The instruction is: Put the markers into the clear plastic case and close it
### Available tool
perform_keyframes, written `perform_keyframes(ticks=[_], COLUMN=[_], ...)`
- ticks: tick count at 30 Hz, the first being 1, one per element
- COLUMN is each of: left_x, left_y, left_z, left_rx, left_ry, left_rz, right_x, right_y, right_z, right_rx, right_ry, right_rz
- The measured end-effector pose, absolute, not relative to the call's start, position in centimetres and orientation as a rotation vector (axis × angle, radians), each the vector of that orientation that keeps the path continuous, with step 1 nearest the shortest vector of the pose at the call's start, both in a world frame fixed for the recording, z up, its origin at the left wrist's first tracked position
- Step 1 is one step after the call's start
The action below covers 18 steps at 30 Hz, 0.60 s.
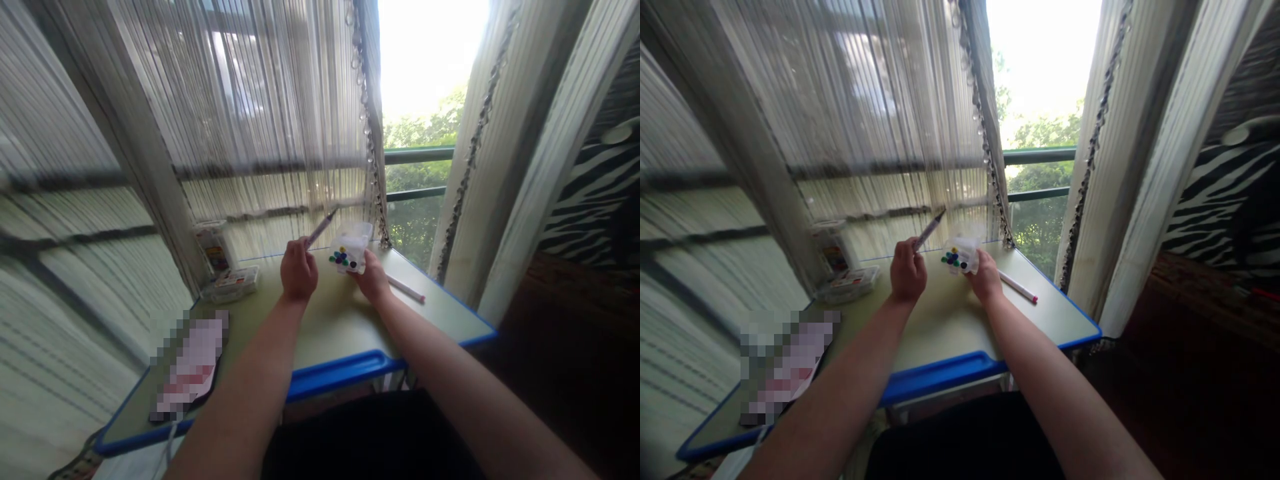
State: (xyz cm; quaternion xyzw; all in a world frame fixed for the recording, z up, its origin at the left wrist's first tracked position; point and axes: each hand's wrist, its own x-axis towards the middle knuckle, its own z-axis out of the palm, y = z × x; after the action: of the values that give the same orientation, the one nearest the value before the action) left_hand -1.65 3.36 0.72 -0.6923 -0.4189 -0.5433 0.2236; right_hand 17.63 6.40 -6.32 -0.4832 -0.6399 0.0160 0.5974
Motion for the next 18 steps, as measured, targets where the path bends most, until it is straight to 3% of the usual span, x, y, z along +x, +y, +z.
perform_keyframes(ticks=[3,18], left_x=[-1.4,-2.2], left_y=[2.6,3.6], left_z=[0.6,0.7], left_rx=[-2.037,-1.793], left_ry=[-1.002,-1.154], left_rz=[-1.422,-1.519], right_x=[17.6,17.9], right_y=[6.3,6.2], right_z=[-6.3,-5.9], right_rx=[-1.131,-1.16], right_ry=[-1.477,-1.458], right_rz=[0.04,0.025])
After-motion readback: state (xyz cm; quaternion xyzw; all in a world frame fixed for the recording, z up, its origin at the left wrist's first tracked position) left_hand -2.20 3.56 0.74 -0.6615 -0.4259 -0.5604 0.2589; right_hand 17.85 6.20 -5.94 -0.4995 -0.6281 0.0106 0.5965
